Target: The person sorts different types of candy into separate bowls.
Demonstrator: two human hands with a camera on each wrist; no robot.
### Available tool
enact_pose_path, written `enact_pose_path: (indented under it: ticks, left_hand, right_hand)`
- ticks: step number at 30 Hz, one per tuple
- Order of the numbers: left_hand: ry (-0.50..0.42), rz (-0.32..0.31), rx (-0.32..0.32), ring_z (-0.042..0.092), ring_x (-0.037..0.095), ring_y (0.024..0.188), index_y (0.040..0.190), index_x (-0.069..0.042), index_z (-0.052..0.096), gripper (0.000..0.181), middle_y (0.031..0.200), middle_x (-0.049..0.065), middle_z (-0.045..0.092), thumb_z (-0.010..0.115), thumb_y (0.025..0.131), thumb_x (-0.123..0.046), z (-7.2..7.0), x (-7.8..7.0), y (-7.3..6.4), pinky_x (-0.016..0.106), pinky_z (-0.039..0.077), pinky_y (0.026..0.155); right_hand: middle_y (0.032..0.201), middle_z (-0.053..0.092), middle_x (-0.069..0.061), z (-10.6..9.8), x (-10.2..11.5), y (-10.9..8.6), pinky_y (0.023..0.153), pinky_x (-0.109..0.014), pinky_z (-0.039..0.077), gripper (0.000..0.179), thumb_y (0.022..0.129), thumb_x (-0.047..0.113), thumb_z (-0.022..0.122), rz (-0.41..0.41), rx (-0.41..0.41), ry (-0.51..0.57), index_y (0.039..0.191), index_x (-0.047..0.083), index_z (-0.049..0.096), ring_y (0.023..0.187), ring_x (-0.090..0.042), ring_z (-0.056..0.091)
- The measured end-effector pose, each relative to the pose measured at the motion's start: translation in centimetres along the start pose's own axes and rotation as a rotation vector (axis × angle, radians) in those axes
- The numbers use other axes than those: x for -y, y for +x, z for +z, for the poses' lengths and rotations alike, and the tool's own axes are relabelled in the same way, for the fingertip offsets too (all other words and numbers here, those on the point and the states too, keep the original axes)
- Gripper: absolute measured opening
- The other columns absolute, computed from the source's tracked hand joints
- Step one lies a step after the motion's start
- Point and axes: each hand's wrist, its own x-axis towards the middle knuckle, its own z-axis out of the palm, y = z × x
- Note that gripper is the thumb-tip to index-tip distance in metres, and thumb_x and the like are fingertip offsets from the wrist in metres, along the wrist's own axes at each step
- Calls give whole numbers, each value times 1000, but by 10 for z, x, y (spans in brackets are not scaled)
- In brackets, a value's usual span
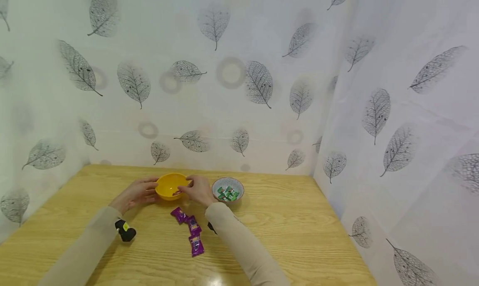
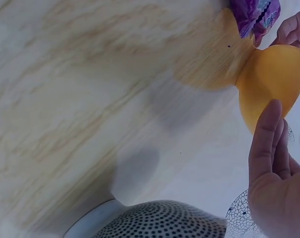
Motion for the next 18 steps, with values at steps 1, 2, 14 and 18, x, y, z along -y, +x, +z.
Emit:
enact_pose_path:
  ticks: [1,2,14,18]
  left_hand:
    - [-4,0,-1,61,18,109,153,2,23,56,152,30,33,43,105,-18,0,0,0,38,54,97]
    - [-8,1,-1,61,19,110,153,2,23,56,152,30,33,43,105,-18,0,-1,0,39,54,97]
    - [-10,-10,-11,59,22,113,153,1,22,58,153,29,33,44,104,-19,-1,-1,2,41,52,100]
    - [-21,-7,-1,60,23,114,154,2,20,58,152,30,32,43,104,-18,-1,-1,1,41,52,99]
  right_hand:
    - [90,74,-7,-1,0,0,55,-22,55,48,91,33,70,-4,2,-3,128,4,61,58,-14,65]
    - [91,74,-8,-1,-1,0,57,-22,56,50,91,32,69,-10,4,-6,130,3,60,60,-16,67]
    - [104,73,-9,-13,-9,-8,63,-25,59,33,95,24,65,-91,94,40,119,2,67,79,-27,70]
    - [108,73,-6,-19,-11,-11,71,-33,61,33,96,24,63,-134,164,48,121,3,66,86,-28,70]
